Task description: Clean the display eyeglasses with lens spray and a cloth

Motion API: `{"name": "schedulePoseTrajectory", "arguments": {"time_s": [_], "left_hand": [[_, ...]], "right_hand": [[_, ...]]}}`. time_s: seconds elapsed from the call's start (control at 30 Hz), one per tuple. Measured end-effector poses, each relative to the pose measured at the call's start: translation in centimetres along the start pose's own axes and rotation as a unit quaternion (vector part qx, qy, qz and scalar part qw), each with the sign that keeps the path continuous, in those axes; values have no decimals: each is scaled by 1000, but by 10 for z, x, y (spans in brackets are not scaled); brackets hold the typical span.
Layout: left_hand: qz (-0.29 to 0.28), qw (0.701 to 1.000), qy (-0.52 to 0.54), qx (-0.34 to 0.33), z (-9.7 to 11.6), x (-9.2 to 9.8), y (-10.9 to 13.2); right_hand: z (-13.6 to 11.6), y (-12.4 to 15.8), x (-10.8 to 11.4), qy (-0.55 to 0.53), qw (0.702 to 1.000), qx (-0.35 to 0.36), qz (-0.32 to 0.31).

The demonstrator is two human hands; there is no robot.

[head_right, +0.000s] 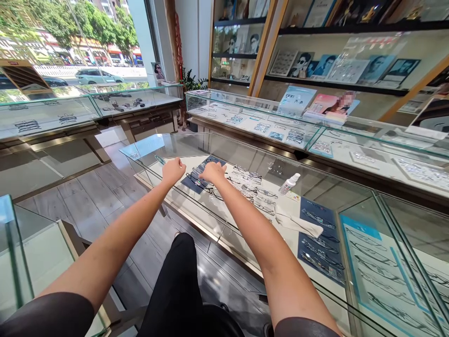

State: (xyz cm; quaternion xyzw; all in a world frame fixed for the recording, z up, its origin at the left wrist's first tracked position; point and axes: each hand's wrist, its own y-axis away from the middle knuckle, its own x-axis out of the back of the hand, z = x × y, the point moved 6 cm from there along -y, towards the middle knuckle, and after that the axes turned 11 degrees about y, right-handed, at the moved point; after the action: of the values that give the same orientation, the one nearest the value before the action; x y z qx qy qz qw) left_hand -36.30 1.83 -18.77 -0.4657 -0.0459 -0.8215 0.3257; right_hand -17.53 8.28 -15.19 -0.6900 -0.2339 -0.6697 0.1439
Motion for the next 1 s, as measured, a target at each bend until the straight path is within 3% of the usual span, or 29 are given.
{"name": "schedulePoseTrajectory", "arguments": {"time_s": [0.2, 0.37, 0.73, 1.0], "left_hand": [[-3, 1000, -7, -1, 4, 3, 3], [5, 1000, -17, 6, 7, 6, 5], [30, 1000, -1, 2, 5, 9, 5], [72, 996, 18, -41, 5, 13, 5]], "right_hand": [[16, -4, 25, -35, 998, -29, 41], [29, -16, 32, -19, 998, -54, 21], [21, -30, 21, 16, 997, -69, 6], [20, -22, 50, -20, 996, -57, 67]]}}
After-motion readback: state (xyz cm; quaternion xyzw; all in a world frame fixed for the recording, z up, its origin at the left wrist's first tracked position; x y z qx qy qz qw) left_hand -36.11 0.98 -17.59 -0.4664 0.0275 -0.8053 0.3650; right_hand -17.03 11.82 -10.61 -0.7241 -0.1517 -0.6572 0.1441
